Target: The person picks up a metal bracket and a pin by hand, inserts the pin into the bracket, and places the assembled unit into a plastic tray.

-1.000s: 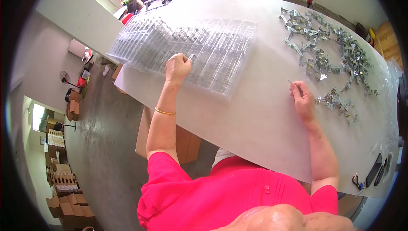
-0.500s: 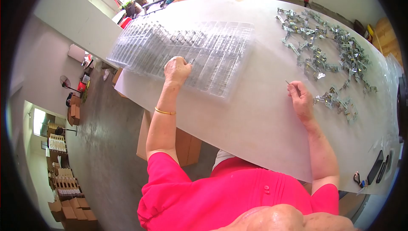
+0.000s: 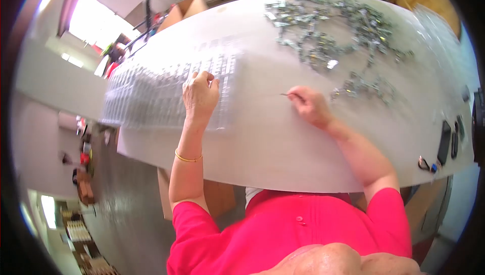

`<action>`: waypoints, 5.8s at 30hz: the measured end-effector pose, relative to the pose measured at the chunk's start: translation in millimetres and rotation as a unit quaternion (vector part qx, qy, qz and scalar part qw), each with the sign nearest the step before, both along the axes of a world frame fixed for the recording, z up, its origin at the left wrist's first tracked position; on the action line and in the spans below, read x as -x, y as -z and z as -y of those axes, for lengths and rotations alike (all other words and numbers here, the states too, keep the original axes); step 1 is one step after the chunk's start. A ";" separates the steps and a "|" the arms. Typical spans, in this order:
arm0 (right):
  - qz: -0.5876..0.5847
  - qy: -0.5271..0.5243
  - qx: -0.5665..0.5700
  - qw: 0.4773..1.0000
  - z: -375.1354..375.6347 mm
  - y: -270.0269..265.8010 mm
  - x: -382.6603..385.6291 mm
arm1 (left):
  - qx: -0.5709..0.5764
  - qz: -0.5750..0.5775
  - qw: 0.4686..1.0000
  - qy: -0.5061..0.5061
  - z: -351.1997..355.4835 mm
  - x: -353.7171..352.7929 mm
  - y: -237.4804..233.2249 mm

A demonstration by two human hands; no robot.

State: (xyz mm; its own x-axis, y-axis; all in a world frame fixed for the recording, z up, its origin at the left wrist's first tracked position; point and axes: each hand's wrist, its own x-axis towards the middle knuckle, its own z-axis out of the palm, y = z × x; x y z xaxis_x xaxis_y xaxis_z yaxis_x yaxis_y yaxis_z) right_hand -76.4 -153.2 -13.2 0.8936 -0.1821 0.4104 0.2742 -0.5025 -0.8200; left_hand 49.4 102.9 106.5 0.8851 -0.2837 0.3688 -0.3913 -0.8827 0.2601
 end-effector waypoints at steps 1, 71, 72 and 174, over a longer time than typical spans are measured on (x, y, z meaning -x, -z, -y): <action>0.026 -0.012 0.003 1.000 -1.1 2.0 0.6 | 0.034 -0.021 0.999 0.034 20.0 5.1 4.3; 0.005 -0.090 0.130 0.987 -2.5 6.5 3.5 | 0.531 -0.574 0.583 0.220 185.7 15.9 56.2; 0.015 -0.089 0.134 0.987 -2.4 7.0 3.2 | 0.558 -0.591 0.533 0.233 185.8 11.6 55.5; -0.127 -0.034 -0.119 0.984 -14.1 1.2 31.3 | 0.470 -0.552 0.674 0.139 70.7 37.6 100.5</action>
